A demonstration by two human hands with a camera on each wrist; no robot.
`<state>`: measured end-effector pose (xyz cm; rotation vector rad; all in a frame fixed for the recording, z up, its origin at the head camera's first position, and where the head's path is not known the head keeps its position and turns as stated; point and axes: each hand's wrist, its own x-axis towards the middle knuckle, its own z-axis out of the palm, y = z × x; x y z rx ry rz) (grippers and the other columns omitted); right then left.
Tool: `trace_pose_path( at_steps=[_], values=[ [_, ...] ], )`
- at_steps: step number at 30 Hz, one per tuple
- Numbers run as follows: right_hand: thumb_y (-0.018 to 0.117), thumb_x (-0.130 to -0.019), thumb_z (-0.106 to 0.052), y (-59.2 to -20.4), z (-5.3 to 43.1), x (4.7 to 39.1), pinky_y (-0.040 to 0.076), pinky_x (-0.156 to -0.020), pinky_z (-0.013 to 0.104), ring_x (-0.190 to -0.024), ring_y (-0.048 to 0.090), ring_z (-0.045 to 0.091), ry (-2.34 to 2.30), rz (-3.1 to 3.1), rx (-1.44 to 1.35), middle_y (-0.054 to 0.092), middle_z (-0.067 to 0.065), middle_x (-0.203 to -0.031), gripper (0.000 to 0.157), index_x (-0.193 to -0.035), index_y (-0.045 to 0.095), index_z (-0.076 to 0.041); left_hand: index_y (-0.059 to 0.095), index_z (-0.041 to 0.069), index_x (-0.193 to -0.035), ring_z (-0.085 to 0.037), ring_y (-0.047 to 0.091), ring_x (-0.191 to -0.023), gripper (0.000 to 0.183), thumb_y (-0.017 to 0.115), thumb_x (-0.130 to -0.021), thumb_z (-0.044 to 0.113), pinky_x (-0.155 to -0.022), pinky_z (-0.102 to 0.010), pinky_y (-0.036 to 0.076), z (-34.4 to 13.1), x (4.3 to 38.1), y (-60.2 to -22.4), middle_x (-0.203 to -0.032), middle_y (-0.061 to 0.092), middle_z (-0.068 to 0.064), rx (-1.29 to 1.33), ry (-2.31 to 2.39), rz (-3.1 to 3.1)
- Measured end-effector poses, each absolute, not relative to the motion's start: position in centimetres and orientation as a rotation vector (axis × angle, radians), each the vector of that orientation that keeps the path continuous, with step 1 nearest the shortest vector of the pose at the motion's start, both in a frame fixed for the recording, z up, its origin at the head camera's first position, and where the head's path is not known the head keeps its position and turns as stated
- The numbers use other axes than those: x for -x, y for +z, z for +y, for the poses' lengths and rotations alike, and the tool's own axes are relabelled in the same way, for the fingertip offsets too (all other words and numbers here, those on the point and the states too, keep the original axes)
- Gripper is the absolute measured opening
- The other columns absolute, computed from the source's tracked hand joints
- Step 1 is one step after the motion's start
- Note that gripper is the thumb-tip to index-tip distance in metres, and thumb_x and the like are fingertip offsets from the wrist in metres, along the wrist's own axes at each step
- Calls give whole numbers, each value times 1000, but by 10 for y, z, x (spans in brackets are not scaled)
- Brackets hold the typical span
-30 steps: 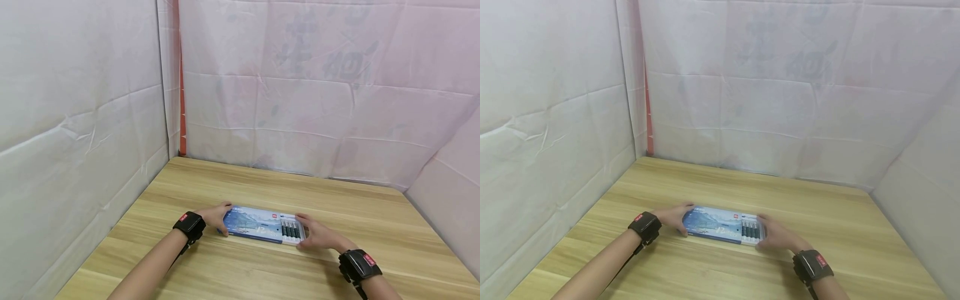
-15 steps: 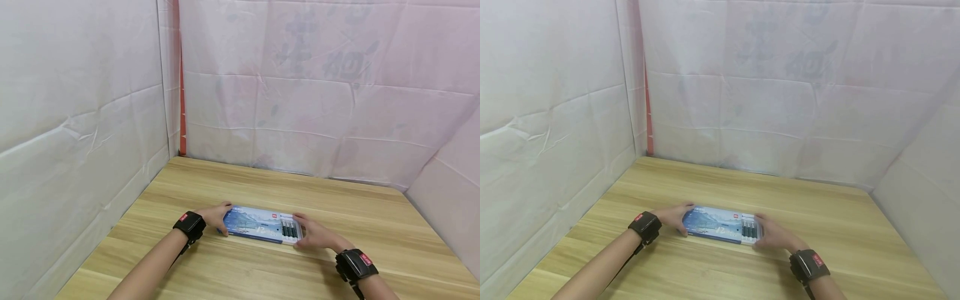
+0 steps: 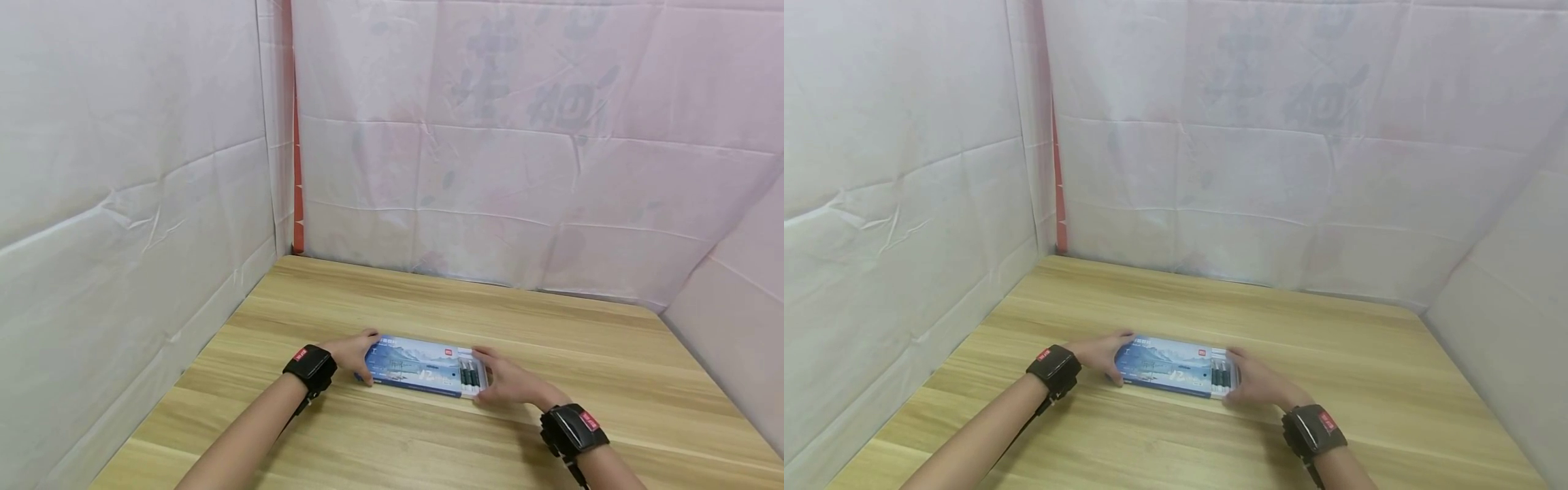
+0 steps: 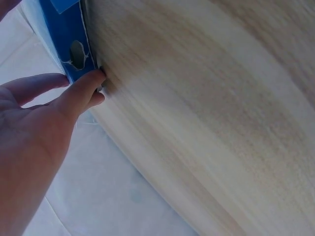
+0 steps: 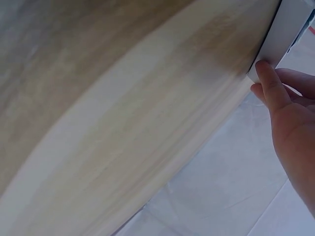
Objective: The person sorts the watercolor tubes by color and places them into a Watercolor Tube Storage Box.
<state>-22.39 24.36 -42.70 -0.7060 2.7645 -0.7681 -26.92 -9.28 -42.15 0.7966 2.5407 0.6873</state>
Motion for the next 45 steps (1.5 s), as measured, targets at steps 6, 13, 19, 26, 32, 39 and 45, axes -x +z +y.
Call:
trace_pose_path(
  at_steps=[6,13,19,26,32,39,45],
  values=[
    [82,-65,-28,-427,240,224,36,-93,48,-117,39,33,-781,2753,695,29,23,-140,92,-136,36,8,25,-5,-142,-28,32,-126,99,84,-64,14,-102,-37,30,-94,271,-424,-145,20,-18,-790,689,2538],
    [83,-65,-27,-426,235,225,36,-92,48,-116,39,32,-796,2746,692,29,23,-140,92,-136,36,8,25,-5,-142,-29,30,-127,98,83,-65,14,-103,-39,29,-96,269,-421,-146,19,-18,-774,691,2538],
    [82,-67,-29,-425,242,220,32,-95,55,-124,30,41,-851,2711,732,25,28,-140,94,-136,32,11,25,-5,-142,-30,28,-129,97,83,-66,16,-103,-39,29,-94,266,-419,-146,19,-19,-787,689,2527],
    [81,-68,-23,-427,254,218,28,-97,56,-126,26,44,-849,2696,793,23,31,-141,93,-136,29,14,25,-4,-142,-29,29,-129,98,83,-66,17,-103,-38,28,-93,268,-421,-146,19,-17,-804,683,2535],
    [80,-68,-22,-428,258,219,30,-96,56,-126,27,42,-839,2692,803,24,29,-142,91,-137,31,12,25,-5,-142,-29,29,-128,98,83,-66,17,-103,-38,29,-92,272,-426,-146,19,-18,-831,680,2536],
    [81,-67,-23,-427,257,221,30,-95,56,-125,29,42,-829,2706,817,28,28,-140,90,-135,34,12,25,-4,-142,-29,28,-128,98,83,-66,17,-103,-37,29,-93,274,-427,-146,19,-17,-827,678,2525],
    [82,-66,-23,-427,257,225,31,-95,55,-124,30,44,-821,2703,831,28,29,-139,91,-135,34,12,26,-3,-142,-28,27,-129,97,83,-67,19,-103,-38,29,-94,275,-427,-146,19,-15,-815,651,2538]
  ],
)
